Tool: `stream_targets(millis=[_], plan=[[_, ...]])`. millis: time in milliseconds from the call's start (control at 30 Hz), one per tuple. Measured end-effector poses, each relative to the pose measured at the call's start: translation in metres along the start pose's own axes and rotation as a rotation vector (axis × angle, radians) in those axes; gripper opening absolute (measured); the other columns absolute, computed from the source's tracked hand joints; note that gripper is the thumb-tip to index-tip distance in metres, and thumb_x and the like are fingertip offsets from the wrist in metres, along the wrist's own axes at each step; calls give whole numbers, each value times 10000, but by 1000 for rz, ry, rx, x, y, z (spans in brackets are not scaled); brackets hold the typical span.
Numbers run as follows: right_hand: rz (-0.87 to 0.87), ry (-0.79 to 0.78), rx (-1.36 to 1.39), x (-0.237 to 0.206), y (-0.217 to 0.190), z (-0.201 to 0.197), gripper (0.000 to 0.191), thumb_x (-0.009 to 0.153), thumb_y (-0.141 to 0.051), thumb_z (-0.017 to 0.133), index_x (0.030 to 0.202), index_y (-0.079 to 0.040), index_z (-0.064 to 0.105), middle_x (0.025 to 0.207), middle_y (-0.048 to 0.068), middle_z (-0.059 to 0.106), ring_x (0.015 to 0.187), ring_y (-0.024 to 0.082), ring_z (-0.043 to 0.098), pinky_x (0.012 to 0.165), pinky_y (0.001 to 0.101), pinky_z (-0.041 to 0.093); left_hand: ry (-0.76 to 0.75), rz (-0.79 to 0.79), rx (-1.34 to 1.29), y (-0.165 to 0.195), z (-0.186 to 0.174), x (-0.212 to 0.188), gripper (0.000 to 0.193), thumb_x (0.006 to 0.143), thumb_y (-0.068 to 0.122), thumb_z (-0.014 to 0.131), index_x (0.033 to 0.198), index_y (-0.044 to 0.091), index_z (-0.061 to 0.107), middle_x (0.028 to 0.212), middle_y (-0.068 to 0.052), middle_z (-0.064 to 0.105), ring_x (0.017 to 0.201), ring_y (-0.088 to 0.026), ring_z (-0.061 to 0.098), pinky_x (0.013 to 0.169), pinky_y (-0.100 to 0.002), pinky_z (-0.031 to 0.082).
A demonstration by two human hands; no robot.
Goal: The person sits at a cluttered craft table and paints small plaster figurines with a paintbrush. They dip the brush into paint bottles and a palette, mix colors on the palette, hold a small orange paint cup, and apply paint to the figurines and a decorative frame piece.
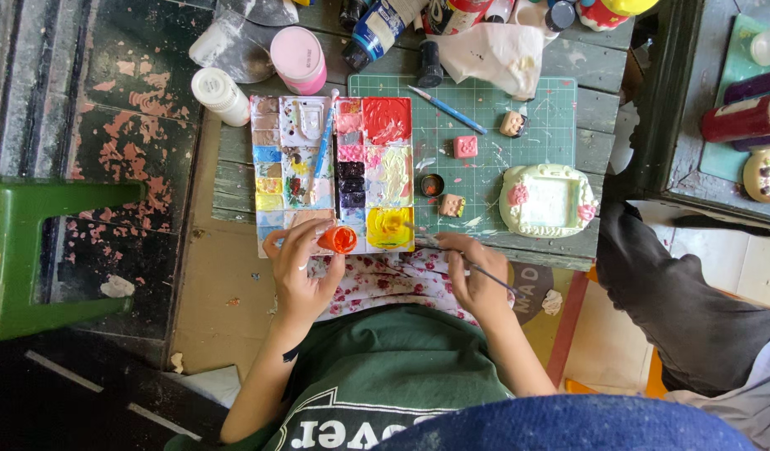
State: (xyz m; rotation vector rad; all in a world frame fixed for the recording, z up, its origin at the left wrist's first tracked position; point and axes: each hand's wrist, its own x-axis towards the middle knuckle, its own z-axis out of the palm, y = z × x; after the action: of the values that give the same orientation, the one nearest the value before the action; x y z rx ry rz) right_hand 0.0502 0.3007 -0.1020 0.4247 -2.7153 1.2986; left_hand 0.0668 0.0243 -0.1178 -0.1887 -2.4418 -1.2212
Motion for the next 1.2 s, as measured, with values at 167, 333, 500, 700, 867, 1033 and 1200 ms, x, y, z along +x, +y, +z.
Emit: stream_targets(millis=[167, 333, 500, 700, 867, 1033, 1200], plan=[[-87, -35, 5, -2, 2, 1, 140, 953, -5, 594, 1076, -63, 627, 1058, 94, 767, 790, 245, 750, 723, 346, 590, -4, -6, 19, -1, 0, 0, 421, 860, 128, 762, 1256, 72, 630, 1246, -75, 699, 1149, -219, 654, 1085, -432, 318], [-41, -20, 24, -2, 7, 9, 145, 948, 6, 589, 1066, -68, 626, 1071, 97, 763, 716, 229, 731, 683, 340, 583, -10, 6, 15, -2, 2, 1, 416, 879, 138, 764, 1265, 66, 624, 1259, -81, 701, 1171, -226, 657, 1092, -434, 327], [-95, -46, -19, -1, 8, 11, 156, 937, 19, 594, 1049, -85, 626, 1051, 83, 774, 712, 242, 716, 686, 358, 568, -10, 17, 21, -4, 5, 0, 410, 888, 146, 754, 1268, 65, 622, 1263, -82, 701, 1162, -238, 658, 1080, -433, 353], [-29, 2, 27, 1, 6, 10, 172, 949, 15, 605, 1078, -97, 628, 1062, 79, 765, 815, 252, 761, 724, 356, 605, -67, 58, 19, 1, 13, -7, 417, 894, 165, 762, 1272, 65, 617, 1250, -76, 701, 1118, -237, 667, 1057, -443, 367], [-91, -40, -60, 2, 2, 10, 190, 900, 1, 653, 1062, -98, 645, 1021, 85, 765, 769, 281, 733, 695, 382, 576, -77, 63, 27, 1, 15, -9, 409, 896, 165, 760, 1271, 79, 620, 1244, -63, 707, 1112, -231, 687, 1067, -440, 385], [-171, -52, -4, 5, 1, 13, 167, 918, 3, 618, 1052, -97, 616, 1064, 87, 757, 775, 272, 733, 699, 372, 581, -80, 66, 32, 0, 15, -8, 400, 887, 172, 768, 1249, 75, 629, 1229, -67, 711, 1080, -229, 691, 1063, -443, 383], [-133, -130, -64, 7, 2, 10, 148, 905, -8, 649, 1038, -71, 628, 997, 87, 768, 706, 283, 703, 661, 390, 557, -78, 67, 22, 0, 15, -9, 414, 891, 163, 770, 1268, 72, 626, 1241, -71, 709, 1097, -239, 694, 1063, -437, 382]])
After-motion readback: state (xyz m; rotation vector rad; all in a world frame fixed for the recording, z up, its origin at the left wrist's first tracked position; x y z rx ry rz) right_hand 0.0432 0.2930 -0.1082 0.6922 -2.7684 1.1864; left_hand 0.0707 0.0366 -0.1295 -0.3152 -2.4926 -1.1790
